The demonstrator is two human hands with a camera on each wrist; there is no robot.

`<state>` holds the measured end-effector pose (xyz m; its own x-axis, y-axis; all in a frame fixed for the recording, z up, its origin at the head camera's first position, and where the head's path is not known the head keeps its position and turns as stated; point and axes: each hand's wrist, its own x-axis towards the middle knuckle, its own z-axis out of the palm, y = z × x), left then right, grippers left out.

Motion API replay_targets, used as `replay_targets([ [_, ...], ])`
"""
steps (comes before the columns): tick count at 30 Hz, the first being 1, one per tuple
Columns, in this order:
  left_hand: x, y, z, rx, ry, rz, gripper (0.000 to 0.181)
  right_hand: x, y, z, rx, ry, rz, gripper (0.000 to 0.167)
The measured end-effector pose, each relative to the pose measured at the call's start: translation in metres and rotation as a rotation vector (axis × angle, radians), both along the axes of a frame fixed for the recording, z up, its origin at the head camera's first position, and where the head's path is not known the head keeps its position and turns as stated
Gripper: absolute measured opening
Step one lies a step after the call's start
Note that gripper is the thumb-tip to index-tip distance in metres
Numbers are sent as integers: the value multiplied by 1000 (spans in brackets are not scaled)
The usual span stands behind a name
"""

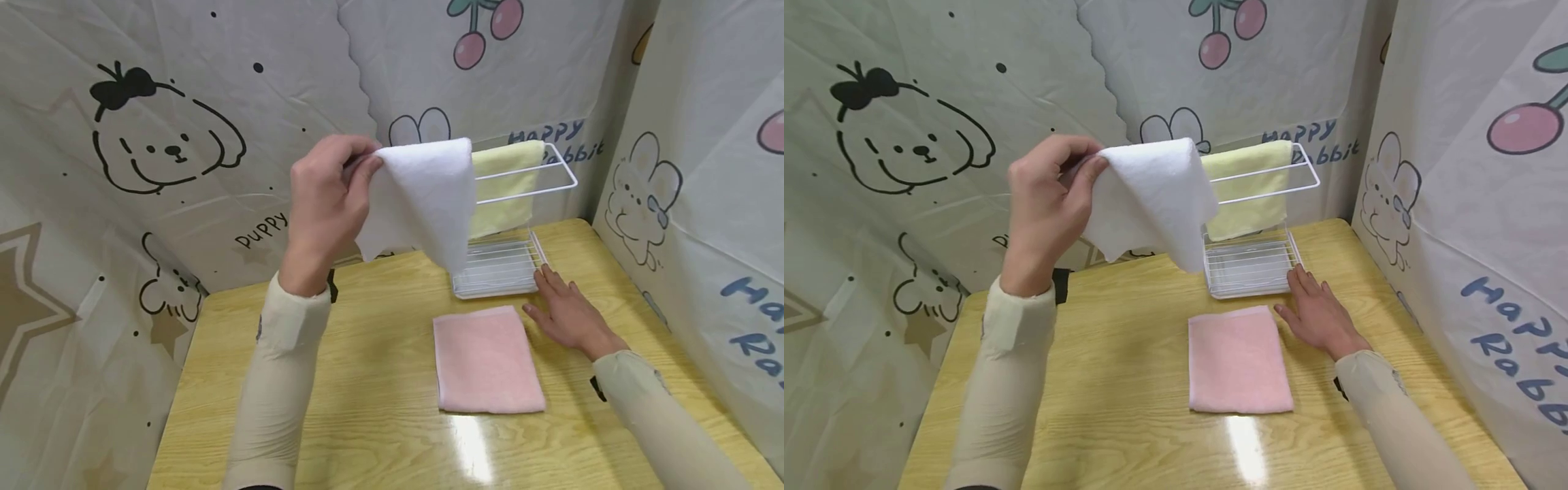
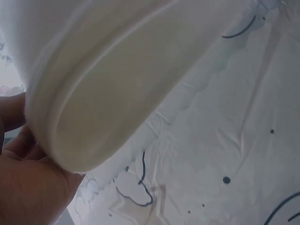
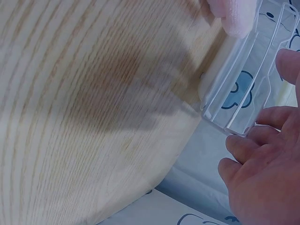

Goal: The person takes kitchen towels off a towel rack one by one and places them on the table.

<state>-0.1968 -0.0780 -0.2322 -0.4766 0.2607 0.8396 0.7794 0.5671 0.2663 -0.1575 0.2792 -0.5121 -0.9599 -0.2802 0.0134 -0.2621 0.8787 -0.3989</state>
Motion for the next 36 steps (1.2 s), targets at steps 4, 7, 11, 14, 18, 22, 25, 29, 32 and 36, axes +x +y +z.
replay_targets([
  [4,10,-15,-8,-19,0,21,7,0,-1,0,-6,-11,3,75],
  [7,17,-25,-15,-46,-5,37,7,0,0,0,-13,-14,0,76],
  [11,25,-37,-26,-92,-32,45,10,0,1,-1,-7,-22,0,77],
  [14,26,-44,-40,-118,-64,39,11,0,1,-2,-3,-21,0,78],
  [18,21,-54,-66,-150,-112,-5,8,1,1,-1,-7,-13,0,77],
  [22,13,-64,-102,-185,-195,-49,7,1,0,-2,-11,-20,-1,78],
  [25,9,-70,-130,-190,-262,-57,7,1,0,-1,-7,-24,-4,78],
  [29,5,-77,-163,-178,-302,-71,6,1,-2,0,1,-31,-5,78],
  [32,0,-80,-182,-151,-292,-91,6,1,-2,0,0,-38,-1,79],
  [36,-3,-84,-204,-140,-311,-99,6,1,-3,0,-13,-44,0,78],
])
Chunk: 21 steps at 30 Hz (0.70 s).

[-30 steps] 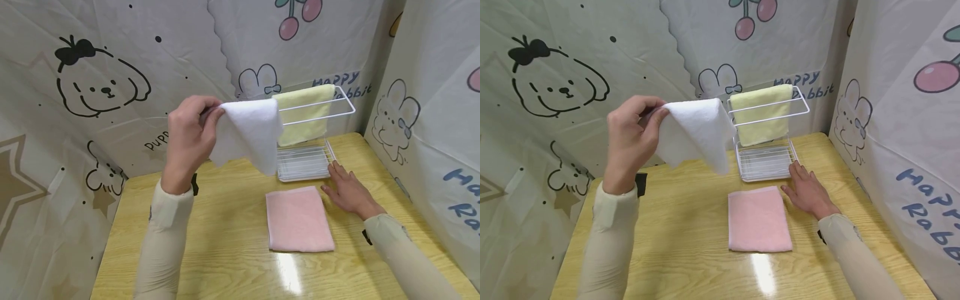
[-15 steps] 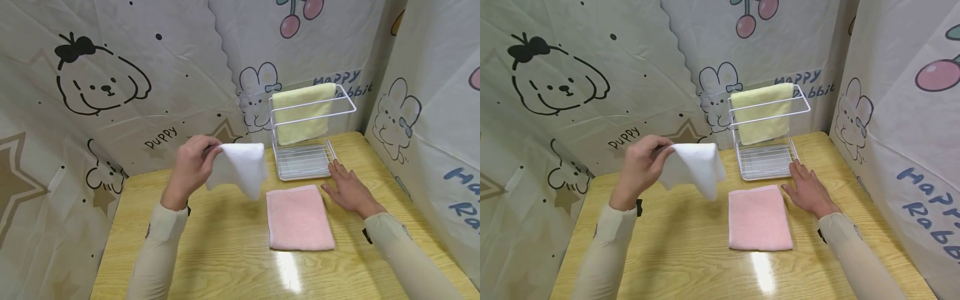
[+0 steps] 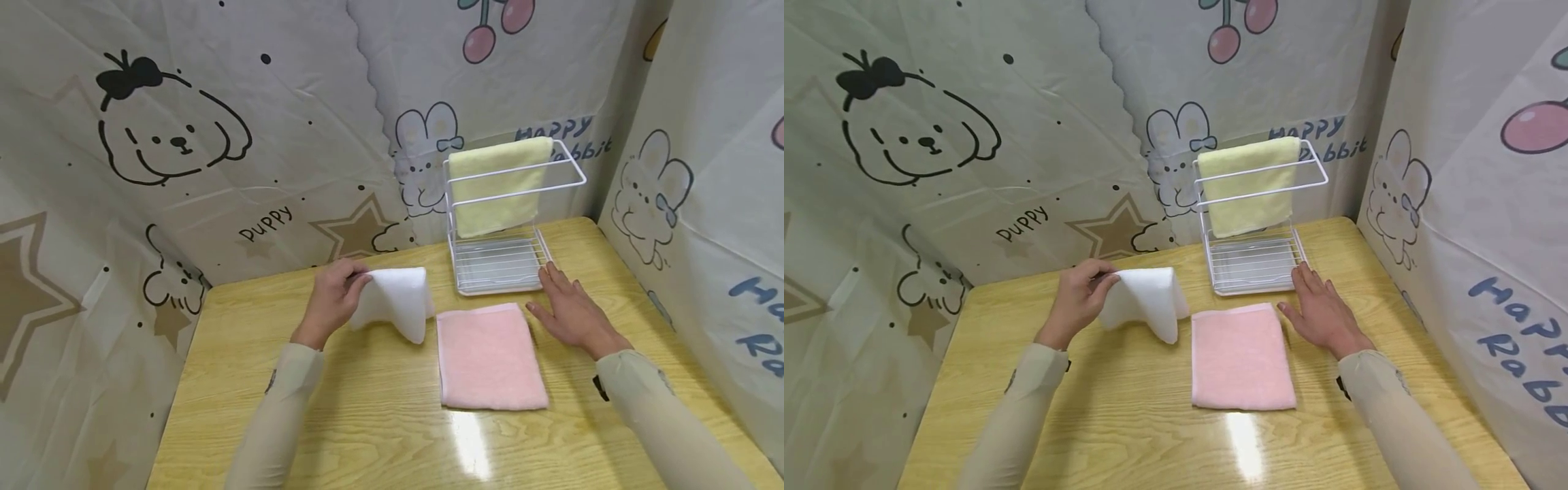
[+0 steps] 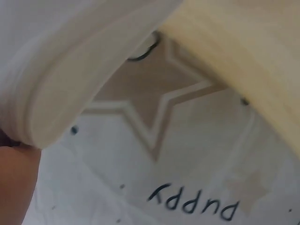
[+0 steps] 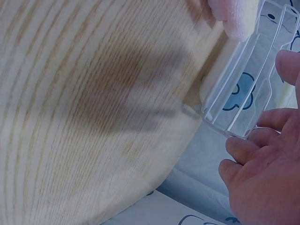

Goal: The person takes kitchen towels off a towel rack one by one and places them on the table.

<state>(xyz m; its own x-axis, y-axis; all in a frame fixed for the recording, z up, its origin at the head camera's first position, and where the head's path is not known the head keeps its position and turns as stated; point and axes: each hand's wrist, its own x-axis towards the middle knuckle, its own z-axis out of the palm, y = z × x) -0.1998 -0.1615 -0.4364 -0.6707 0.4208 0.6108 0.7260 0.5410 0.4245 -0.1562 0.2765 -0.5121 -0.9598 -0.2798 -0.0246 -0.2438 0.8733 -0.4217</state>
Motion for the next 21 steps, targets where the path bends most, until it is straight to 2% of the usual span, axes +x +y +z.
replay_targets([
  [4,3,0,-15,-17,-50,10,6,1,1,-1,-6,-2,0,78],
  [7,4,-1,-20,-7,-63,16,6,1,2,-1,0,8,2,78],
  [12,9,-3,-19,-19,-51,0,5,1,3,-3,-2,17,-2,78],
  [21,33,-11,-19,-42,-85,-49,7,1,2,-5,-11,30,-1,78],
])
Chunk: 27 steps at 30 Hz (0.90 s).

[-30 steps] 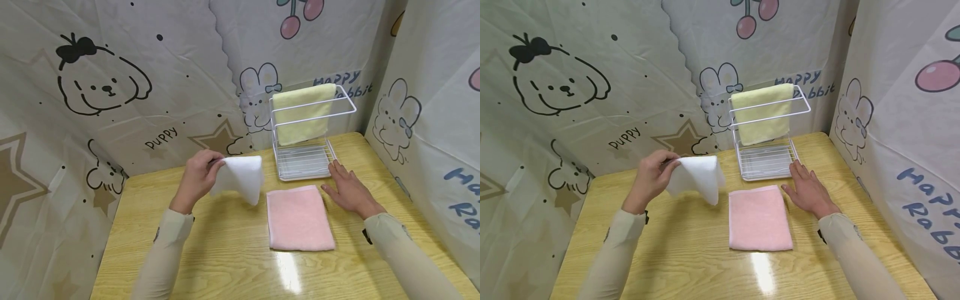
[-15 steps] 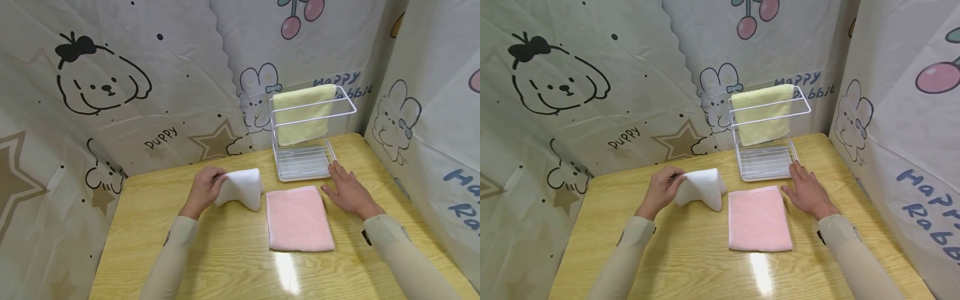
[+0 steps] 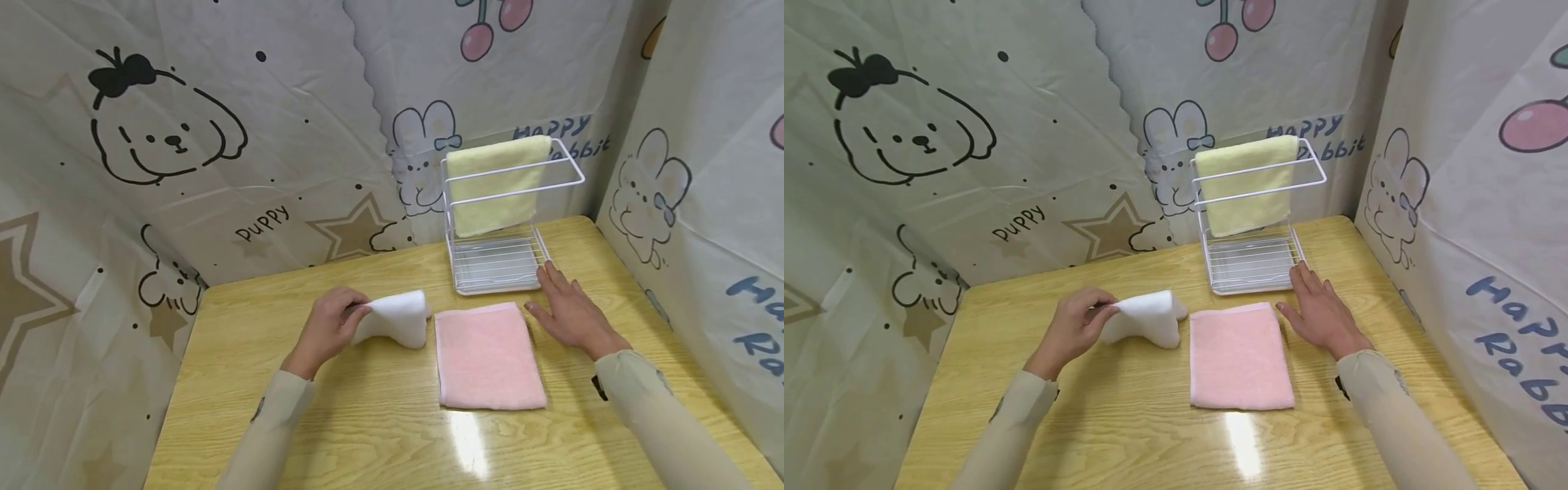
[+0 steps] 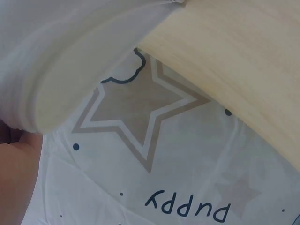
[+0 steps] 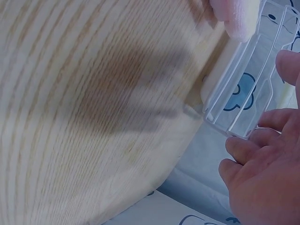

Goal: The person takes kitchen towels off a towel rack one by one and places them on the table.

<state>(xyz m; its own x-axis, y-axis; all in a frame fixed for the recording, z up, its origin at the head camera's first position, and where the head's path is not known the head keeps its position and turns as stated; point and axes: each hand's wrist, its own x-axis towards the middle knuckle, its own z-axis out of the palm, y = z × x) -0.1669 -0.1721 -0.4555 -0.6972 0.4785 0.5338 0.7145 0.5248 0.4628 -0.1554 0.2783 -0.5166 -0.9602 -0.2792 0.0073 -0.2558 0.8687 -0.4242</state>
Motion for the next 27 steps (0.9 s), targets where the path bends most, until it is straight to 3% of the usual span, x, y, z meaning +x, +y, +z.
replay_targets([
  [12,45,-7,-19,-22,-28,-74,12,0,1,0,9,-2,2,79],
  [20,74,-3,-43,-36,-35,-185,12,1,1,1,-1,-4,14,78],
  [27,94,2,-65,-169,-44,-210,15,0,0,1,13,-15,10,78],
])
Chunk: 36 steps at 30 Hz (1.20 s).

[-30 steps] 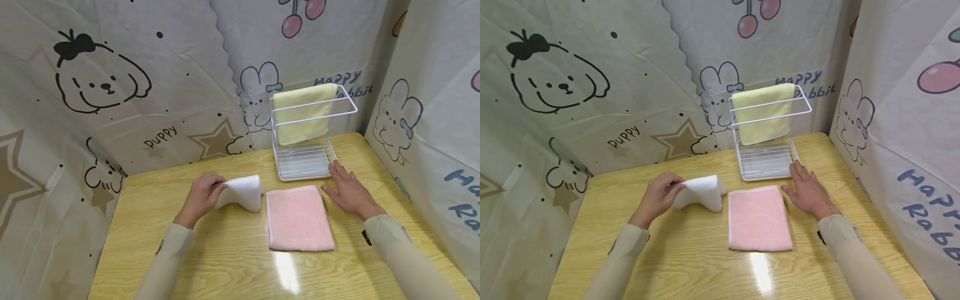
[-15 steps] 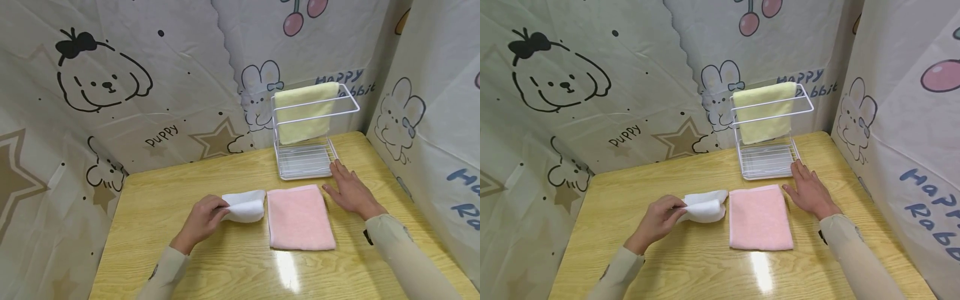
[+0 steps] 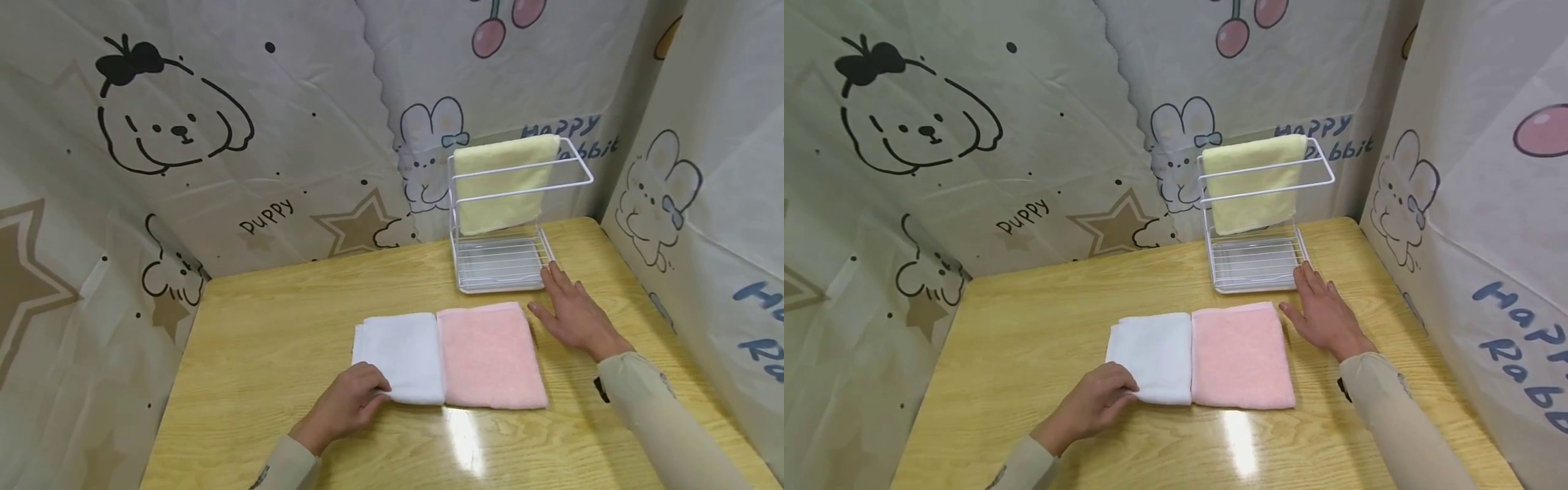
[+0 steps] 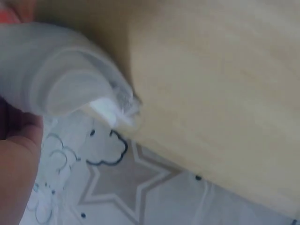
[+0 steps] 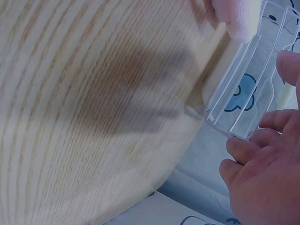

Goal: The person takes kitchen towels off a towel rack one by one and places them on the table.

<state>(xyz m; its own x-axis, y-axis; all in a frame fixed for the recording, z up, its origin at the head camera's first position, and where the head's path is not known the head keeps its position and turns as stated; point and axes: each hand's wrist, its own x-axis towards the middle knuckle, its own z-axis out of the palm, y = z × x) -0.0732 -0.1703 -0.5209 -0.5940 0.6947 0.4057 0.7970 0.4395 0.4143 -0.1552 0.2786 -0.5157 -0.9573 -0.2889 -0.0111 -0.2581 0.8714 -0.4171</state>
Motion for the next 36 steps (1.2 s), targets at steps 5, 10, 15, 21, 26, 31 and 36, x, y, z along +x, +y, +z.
replay_targets([
  [5,11,5,-13,-204,-9,12,13,-1,1,-1,-9,7,-1,78],
  [10,20,11,-23,-307,-24,40,10,0,1,-1,-20,11,1,78],
  [15,20,13,-25,-296,3,52,10,1,1,-2,-17,14,-7,78],
  [21,18,12,-24,-290,-15,41,9,1,1,-2,-27,16,-2,78],
  [26,10,12,-16,-281,-98,36,7,0,2,-2,-20,20,0,78],
  [31,-4,14,-2,-250,-90,70,11,0,2,-3,-17,25,0,78],
  [36,-20,19,15,-117,-75,119,13,0,1,-4,-18,23,-3,78],
])
